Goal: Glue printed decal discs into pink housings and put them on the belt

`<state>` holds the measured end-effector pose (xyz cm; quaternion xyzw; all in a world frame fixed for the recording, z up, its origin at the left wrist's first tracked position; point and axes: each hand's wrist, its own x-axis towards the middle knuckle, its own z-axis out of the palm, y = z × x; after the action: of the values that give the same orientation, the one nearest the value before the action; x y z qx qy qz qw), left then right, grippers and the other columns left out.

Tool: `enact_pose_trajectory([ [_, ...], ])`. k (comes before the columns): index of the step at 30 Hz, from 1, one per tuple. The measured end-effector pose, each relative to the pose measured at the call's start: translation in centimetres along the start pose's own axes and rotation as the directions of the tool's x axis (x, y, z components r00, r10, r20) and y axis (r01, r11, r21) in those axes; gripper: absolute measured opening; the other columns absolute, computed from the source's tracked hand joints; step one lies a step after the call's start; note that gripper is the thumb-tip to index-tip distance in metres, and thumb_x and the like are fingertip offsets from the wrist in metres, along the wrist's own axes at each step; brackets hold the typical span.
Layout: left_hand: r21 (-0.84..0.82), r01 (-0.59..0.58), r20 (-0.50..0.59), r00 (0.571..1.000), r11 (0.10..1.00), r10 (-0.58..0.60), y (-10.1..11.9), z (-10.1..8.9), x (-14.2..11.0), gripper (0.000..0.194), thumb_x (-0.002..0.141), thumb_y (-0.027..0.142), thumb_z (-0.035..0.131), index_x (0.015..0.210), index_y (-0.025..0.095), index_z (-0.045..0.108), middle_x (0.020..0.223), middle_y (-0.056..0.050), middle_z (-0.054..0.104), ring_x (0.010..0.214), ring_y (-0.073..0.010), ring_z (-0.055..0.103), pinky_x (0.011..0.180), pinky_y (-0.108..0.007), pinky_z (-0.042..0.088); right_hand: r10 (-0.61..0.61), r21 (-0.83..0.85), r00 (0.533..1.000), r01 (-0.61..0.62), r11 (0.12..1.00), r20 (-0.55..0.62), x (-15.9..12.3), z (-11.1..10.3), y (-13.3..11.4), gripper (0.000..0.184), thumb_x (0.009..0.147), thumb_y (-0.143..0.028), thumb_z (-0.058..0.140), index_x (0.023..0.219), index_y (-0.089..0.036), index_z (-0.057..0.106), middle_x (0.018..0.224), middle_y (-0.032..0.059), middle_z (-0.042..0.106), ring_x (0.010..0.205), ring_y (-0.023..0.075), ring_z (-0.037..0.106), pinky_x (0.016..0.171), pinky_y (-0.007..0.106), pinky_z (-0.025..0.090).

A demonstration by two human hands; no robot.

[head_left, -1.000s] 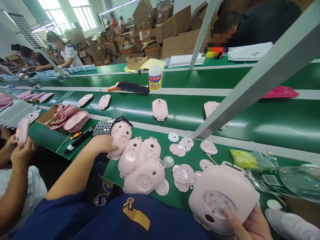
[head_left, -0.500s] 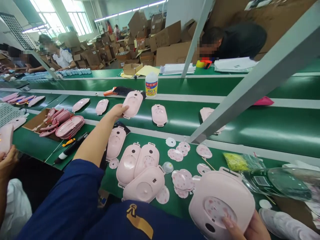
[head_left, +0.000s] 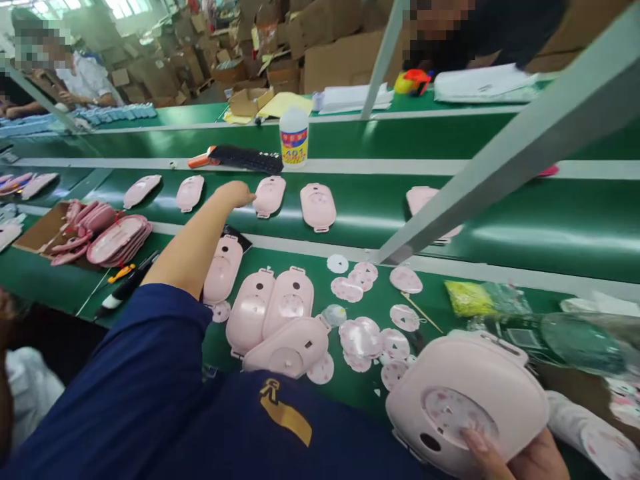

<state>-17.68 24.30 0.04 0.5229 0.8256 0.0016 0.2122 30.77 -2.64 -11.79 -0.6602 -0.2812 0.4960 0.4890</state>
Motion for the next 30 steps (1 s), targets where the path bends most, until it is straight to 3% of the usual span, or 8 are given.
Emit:
enact_pose_trajectory([
  [5,0.227,-0.233,0.281,0.945,0.946,0.165,-6.0,0.9,-10.9,0.011,0.084,0.018,0.073,0.093,0.024,0.078,0.096,-0.002,0.078,0.086,-0.0202,0.069,0.092,-0.037,0.053,-0.024,-0.133,0.999,0.029,0.991,0.038,0.6,1.8,-1.7,0.079,0.063,-0.049,0.087,0.136,-0.030,0.061,0.136,0.0103,0.068,0.133,0.0398,0.057,0.118,0.061,0.041],
  [8,0.263,-0.290,0.308,0.929,0.920,0.205,-9.0,5.5,-18.6,0.026,0.080,0.017,0.071,0.101,0.029,0.081,0.106,-0.003,0.079,0.096,-0.0249,0.072,0.090,-0.035,0.053,-0.090,-0.208,0.994,0.103,0.973,0.070,1.1,2.6,-2.3,0.074,0.063,-0.049,0.087,0.130,-0.028,0.063,0.129,0.0093,0.071,0.131,0.0391,0.059,0.121,0.064,0.035],
  [11,0.302,-0.273,0.194,0.956,0.913,0.221,-11.1,11.1,-23.3,0.036,0.087,0.023,0.065,0.121,0.027,0.076,0.130,-0.010,0.072,0.115,-0.0318,0.068,0.100,-0.044,0.052,-0.053,-0.177,0.994,0.070,0.982,0.100,1.2,3.5,-2.9,0.076,0.064,-0.051,0.086,0.132,-0.029,0.062,0.131,0.0078,0.070,0.134,0.0404,0.057,0.125,0.065,0.029],
  [15,0.310,-0.239,0.037,0.970,0.920,0.239,-13.1,16.2,-25.9,0.041,0.095,0.033,0.058,0.133,0.025,0.069,0.145,-0.016,0.062,0.129,-0.0364,0.060,0.107,-0.054,0.049,0.043,-0.105,0.991,-0.029,0.994,0.130,0.9,4.3,-3.4,0.077,0.066,-0.050,0.086,0.137,-0.036,0.060,0.143,0.0065,0.064,0.144,0.0422,0.047,0.127,0.063,0.025],
  [19,0.277,-0.313,-0.010,0.945,0.909,0.328,-15.0,18.2,-28.1,0.052,0.084,0.052,0.071,0.130,0.027,0.071,0.143,-0.015,0.064,0.131,-0.0384,0.059,0.117,-0.059,0.041,0.058,-0.094,0.987,-0.044,0.995,0.152,1.1,4.3,-3.4,0.083,0.064,-0.051,0.088,0.141,-0.038,0.059,0.147,0.0056,0.061,0.148,0.0442,0.041,0.127,0.065,0.023],
  [23,0.234,-0.433,-0.052,0.888,0.870,0.456,-17.9,19.6,-30.0,0.032,0.086,0.039,0.067,0.116,0.041,0.077,0.121,-0.005,0.077,0.114,-0.0308,0.071,0.113,-0.054,0.048,0.089,-0.060,0.983,-0.081,0.995,0.161,1.4,4.1,-3.3,0.092,0.062,-0.052,0.088,0.146,-0.033,0.055,0.149,0.0075,0.060,0.145,0.0443,0.045,0.124,0.065,0.026],
  [27,0.157,-0.560,-0.161,0.798,0.814,0.581,-19.9,18.9,-30.0,0.041,0.084,0.032,0.056,0.108,0.060,0.074,0.103,0.011,0.081,0.092,-0.0255,0.078,0.096,-0.049,0.061,0.041,-0.028,0.984,-0.037,0.999,0.175,1.9,3.8,-2.9,0.089,0.065,-0.054,0.087,0.145,-0.030,0.055,0.150,0.0080,0.059,0.143,0.0405,0.049,0.120,0.054,0.040],
  [30,0.169,-0.540,-0.258,0.784,0.825,0.565,-18.8,14.8,-28.6,0.035,0.082,0.039,0.055,0.098,0.064,0.073,0.088,0.016,0.080,0.087,-0.0234,0.078,0.091,-0.046,0.063,0.023,-0.011,0.982,-0.021,1.000,0.186,2.1,3.5,-2.5,0.087,0.065,-0.055,0.087,0.143,-0.028,0.058,0.147,0.0092,0.062,0.141,0.0392,0.052,0.118,0.050,0.043],
])
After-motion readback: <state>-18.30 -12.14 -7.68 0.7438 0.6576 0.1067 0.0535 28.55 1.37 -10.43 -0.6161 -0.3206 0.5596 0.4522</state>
